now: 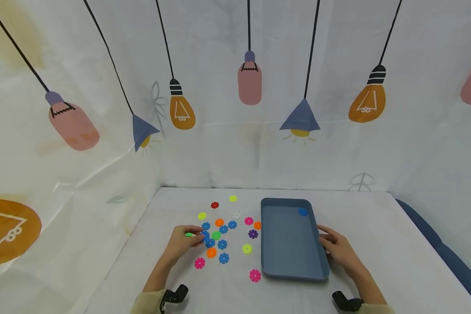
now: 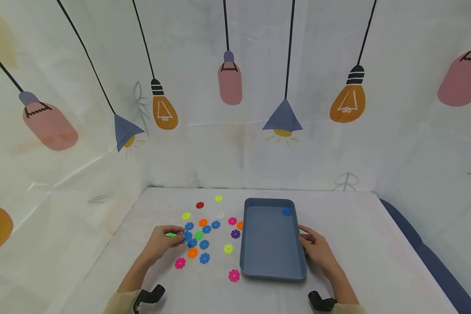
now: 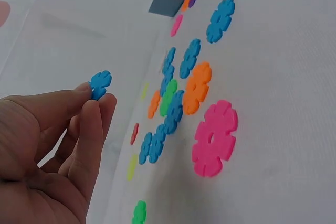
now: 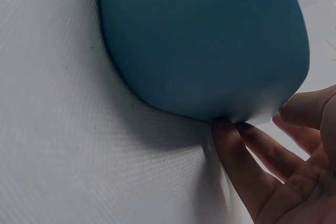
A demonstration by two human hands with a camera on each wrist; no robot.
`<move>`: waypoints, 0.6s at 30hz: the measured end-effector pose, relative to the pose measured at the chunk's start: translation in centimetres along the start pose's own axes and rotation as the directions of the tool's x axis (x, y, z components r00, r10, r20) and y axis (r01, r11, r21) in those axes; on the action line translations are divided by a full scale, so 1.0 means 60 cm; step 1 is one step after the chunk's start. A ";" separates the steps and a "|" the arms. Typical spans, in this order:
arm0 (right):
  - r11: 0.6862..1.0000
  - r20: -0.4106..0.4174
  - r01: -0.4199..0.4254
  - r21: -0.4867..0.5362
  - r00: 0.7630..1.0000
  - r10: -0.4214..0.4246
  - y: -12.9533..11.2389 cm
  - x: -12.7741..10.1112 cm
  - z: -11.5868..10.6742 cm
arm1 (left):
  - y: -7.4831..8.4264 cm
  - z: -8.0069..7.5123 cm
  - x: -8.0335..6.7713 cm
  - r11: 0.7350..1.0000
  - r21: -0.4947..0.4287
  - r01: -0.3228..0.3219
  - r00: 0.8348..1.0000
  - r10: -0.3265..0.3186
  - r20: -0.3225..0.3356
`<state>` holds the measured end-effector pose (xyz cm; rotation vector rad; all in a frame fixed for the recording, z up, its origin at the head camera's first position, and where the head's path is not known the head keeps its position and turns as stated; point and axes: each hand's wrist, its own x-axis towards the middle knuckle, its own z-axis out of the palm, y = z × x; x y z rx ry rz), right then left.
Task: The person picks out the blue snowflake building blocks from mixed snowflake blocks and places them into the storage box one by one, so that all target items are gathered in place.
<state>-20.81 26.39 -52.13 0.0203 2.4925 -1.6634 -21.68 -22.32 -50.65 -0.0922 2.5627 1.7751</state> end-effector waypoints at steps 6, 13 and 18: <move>1.000 -0.005 -0.003 -0.003 1.000 0.003 0.004 0.001 0.001 | 0.015 0.015 0.016 0.999 -0.048 -0.010 0.999 0.012 0.046; 1.000 -0.004 -0.018 -0.003 1.000 0.018 0.003 0.003 0.001 | 0.028 0.032 0.035 0.998 -0.055 -0.009 0.997 0.014 0.082; 1.000 0.000 -0.017 0.003 1.000 0.017 -0.003 0.003 0.002 | 0.041 0.046 0.049 0.996 -0.083 -0.016 0.992 0.026 0.121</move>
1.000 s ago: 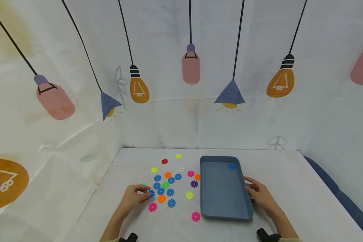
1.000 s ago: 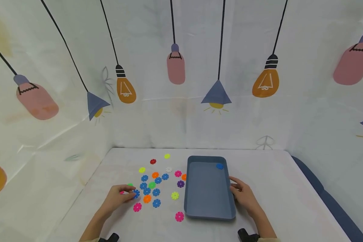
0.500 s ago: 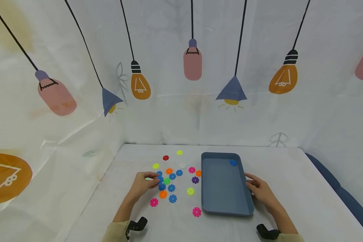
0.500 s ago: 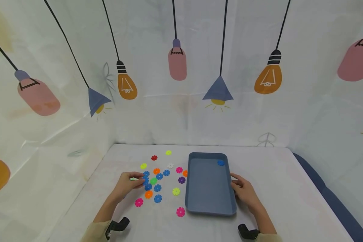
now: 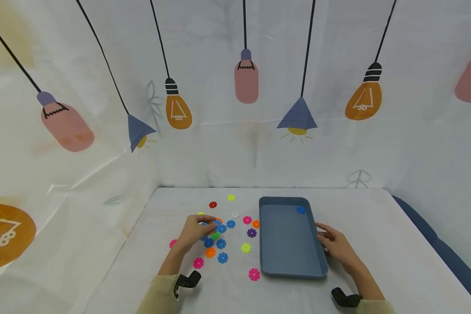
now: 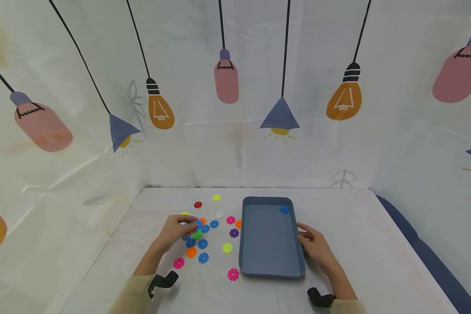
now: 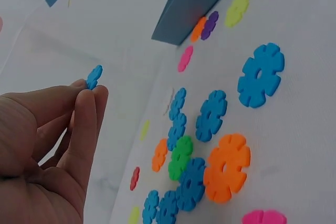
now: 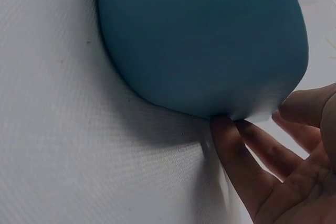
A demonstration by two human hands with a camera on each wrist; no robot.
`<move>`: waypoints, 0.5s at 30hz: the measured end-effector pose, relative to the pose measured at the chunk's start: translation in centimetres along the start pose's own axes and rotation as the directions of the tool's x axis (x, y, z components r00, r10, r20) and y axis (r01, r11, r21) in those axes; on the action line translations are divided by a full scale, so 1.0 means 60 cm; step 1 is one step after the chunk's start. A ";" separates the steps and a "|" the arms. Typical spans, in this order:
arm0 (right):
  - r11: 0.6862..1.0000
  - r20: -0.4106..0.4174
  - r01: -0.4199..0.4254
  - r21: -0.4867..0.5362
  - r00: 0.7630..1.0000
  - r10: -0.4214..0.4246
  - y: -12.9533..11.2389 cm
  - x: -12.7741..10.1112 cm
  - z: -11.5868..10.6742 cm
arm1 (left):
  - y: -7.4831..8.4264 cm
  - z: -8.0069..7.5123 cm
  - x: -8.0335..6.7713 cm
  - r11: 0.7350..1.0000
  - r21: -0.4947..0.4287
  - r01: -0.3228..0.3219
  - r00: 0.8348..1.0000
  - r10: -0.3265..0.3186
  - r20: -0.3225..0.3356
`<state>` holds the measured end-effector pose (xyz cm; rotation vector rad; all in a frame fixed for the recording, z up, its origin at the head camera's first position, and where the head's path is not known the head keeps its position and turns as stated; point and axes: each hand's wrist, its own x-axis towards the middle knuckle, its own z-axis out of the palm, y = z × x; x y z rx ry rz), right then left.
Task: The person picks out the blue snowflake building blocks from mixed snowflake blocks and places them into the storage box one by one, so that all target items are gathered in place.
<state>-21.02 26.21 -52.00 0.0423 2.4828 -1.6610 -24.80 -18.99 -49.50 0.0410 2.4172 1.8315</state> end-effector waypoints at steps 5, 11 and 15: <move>1.000 -0.003 -0.006 0.010 1.000 0.006 -0.001 0.000 -0.002 | 0.013 0.022 0.016 0.999 -0.035 -0.014 0.999 0.015 0.039; 1.000 -0.007 -0.009 0.001 1.000 0.009 0.006 0.002 -0.001 | 0.025 0.048 0.030 0.997 -0.060 -0.045 0.996 0.050 0.080; 1.000 -0.012 0.014 0.007 1.000 -0.014 0.009 0.005 -0.005 | 0.034 0.068 0.043 0.996 -0.079 -0.046 0.994 0.053 0.092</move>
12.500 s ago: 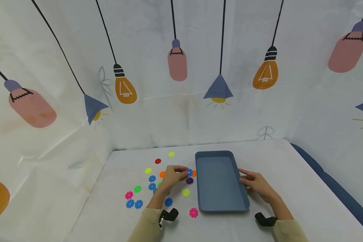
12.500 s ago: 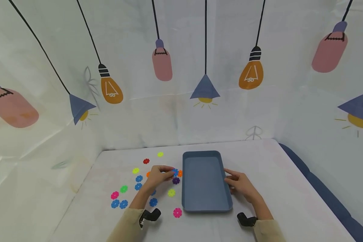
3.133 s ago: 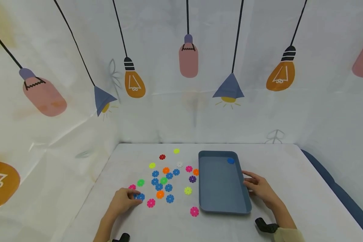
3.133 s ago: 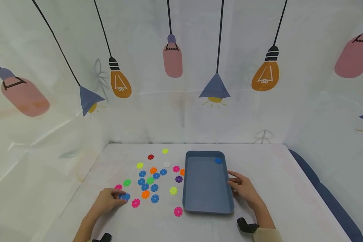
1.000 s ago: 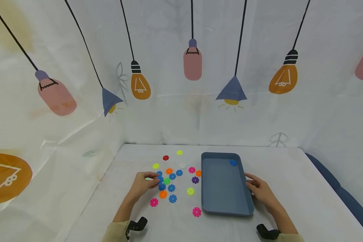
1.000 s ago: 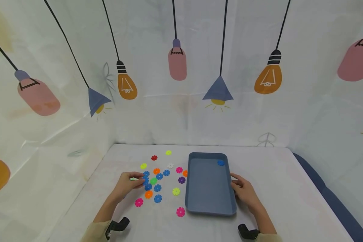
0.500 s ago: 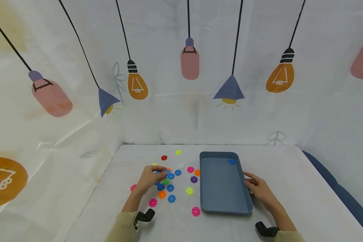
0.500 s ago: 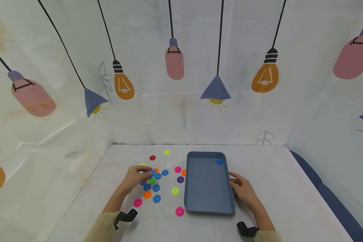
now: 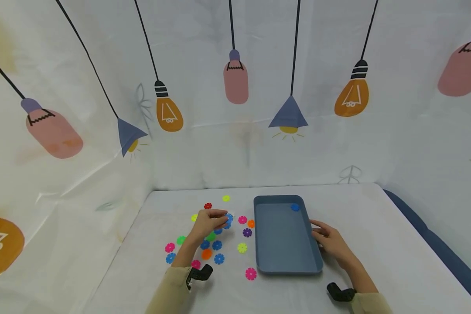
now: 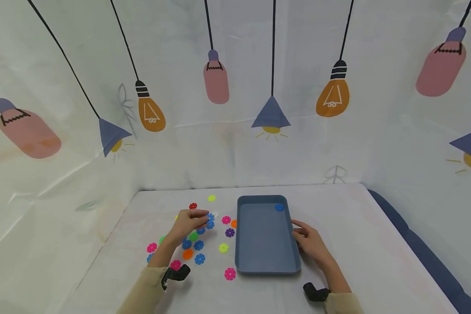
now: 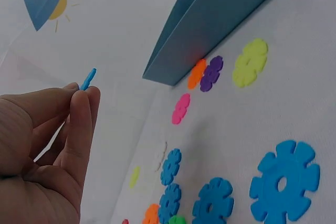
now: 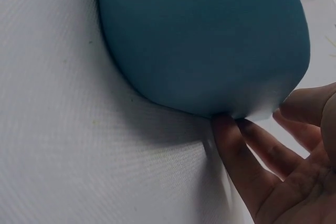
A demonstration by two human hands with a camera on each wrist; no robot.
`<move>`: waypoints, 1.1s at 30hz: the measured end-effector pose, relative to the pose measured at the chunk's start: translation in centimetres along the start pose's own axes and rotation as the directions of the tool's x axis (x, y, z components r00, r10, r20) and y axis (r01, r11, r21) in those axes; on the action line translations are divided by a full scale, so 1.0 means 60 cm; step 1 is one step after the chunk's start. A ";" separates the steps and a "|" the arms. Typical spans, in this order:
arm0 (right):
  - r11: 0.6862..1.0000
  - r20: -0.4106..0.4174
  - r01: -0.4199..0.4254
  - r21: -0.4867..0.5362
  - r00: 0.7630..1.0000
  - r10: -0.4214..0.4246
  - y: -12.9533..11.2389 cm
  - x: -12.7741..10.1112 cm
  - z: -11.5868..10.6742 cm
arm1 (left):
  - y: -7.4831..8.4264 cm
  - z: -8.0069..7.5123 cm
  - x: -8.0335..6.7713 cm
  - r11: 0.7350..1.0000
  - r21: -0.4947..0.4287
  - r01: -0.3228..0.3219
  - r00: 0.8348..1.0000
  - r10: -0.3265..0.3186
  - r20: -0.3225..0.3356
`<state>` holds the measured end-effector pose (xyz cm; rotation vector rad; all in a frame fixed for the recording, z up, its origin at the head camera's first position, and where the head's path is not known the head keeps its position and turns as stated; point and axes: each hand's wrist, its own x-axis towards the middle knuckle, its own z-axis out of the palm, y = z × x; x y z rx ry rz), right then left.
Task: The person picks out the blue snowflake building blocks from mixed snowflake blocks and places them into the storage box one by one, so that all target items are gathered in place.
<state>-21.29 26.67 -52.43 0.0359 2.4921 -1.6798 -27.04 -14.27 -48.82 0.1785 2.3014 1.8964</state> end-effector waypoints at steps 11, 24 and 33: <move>1.000 -0.001 0.016 -0.017 1.000 -0.016 0.000 0.002 0.001 | 0.019 0.052 0.029 0.997 -0.078 -0.003 0.999 0.007 0.044; 1.000 -0.007 0.013 -0.013 1.000 -0.013 0.005 0.004 0.000 | 0.050 0.113 0.069 0.983 -0.184 0.012 0.998 0.001 0.066; 1.000 -0.006 0.012 -0.009 1.000 -0.012 0.013 0.008 -0.001 | 0.063 0.165 0.094 0.966 -0.253 0.044 0.993 -0.014 0.119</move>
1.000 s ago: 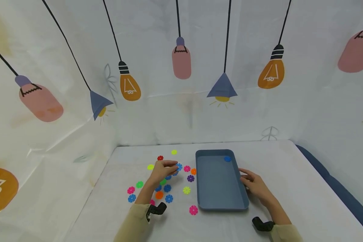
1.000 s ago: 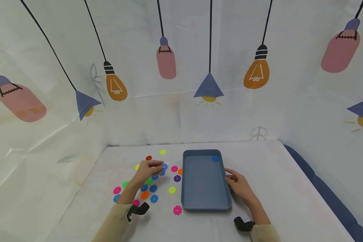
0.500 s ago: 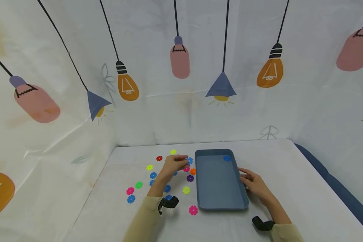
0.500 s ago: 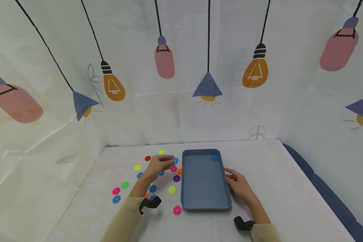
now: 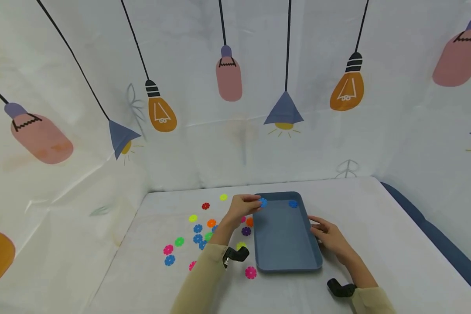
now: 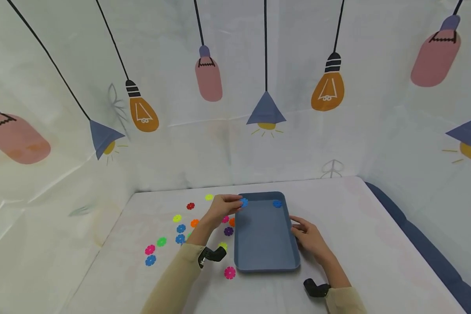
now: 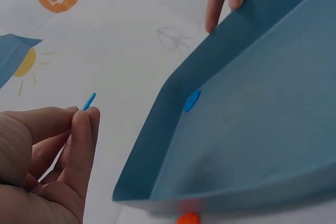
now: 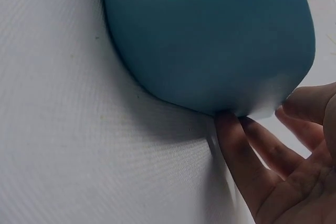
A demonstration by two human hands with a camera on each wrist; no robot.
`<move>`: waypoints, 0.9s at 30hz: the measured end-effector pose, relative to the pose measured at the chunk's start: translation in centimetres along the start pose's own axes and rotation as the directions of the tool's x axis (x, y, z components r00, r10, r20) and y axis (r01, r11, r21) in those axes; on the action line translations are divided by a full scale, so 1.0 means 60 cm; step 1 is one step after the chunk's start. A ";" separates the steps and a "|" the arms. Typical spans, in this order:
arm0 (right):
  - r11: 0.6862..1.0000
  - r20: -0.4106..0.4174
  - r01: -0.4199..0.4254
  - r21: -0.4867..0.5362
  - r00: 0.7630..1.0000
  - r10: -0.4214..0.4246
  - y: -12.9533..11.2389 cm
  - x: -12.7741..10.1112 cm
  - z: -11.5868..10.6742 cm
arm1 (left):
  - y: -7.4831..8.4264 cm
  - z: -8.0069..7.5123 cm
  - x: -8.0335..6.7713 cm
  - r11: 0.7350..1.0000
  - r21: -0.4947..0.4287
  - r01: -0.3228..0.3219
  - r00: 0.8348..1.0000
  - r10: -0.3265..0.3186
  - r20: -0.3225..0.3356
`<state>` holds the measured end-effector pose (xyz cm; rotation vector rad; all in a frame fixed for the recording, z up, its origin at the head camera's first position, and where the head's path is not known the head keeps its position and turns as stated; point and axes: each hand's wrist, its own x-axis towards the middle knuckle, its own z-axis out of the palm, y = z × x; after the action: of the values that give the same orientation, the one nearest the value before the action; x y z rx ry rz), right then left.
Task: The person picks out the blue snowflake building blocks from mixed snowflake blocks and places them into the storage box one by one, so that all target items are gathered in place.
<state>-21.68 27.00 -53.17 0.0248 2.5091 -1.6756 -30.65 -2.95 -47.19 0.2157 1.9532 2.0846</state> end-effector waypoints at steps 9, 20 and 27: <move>1.000 -0.001 0.012 0.019 1.000 -0.012 -0.005 0.002 -0.006 | -0.009 0.064 0.016 1.000 0.022 -0.020 1.000 0.020 0.003; 1.000 -0.014 0.001 0.029 1.000 -0.001 -0.002 -0.008 -0.007 | -0.035 0.111 0.036 1.000 0.009 -0.001 1.000 0.001 0.022; 0.999 0.000 0.002 0.051 1.000 -0.002 -0.008 -0.007 -0.004 | -0.045 0.122 0.055 1.000 0.007 0.021 1.000 -0.021 -0.013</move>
<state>-21.31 27.08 -52.58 0.0270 2.4664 -1.7407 -31.36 5.15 -49.59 0.1822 1.9620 2.0714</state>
